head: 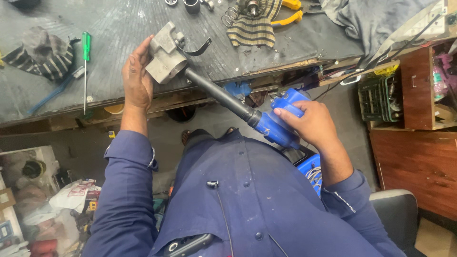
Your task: The person cleans a disassembled metal motor housing at a workshop bench. They use a blue electric air blower to blow dust and debris off the part, wipe the housing and its components with rags, turn the part over to clean different sides, and blow it again while holding it up.
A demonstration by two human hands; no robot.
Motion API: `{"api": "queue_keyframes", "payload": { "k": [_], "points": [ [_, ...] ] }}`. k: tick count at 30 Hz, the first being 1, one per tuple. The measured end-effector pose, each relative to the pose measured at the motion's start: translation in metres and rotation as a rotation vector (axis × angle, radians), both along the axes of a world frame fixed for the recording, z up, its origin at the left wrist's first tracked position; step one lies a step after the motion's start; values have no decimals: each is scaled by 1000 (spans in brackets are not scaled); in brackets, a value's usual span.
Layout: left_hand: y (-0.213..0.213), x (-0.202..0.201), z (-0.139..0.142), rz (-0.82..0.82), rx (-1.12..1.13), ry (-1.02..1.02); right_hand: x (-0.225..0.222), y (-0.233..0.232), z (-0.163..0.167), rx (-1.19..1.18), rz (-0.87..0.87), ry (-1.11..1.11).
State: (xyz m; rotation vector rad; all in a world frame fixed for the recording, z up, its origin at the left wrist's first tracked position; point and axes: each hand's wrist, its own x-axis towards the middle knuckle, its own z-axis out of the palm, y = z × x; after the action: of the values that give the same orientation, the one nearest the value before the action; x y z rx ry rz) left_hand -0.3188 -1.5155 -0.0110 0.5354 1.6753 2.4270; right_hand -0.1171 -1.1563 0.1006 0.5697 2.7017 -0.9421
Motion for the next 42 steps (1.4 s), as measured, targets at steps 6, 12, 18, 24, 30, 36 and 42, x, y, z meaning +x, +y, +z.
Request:
{"api": "queue_keyframes", "payload": {
  "k": [6,12,18,24,30,36,42],
  "points": [
    [0,0,1,10,2,13,-1,-5,3,-5,-4,-19],
    [2,-2,0,14,2,29,-2,-5,18,-23,-2,-68],
    [1,0,-3,67,-44,72,-10,-6,32,49,3,-120],
    [-3,1,-6,86,-79,87,-17,-14,38,70,9,-89],
    [-4,-2,-8,72,-112,84,-18,-15,32,1,-1,-106],
    [-3,17,2,256,-694,408,-5,-11,12,-93,-40,-66],
    [-5,7,-4,314,-728,312,10,-13,-14,-246,-125,0]
  ]
}}
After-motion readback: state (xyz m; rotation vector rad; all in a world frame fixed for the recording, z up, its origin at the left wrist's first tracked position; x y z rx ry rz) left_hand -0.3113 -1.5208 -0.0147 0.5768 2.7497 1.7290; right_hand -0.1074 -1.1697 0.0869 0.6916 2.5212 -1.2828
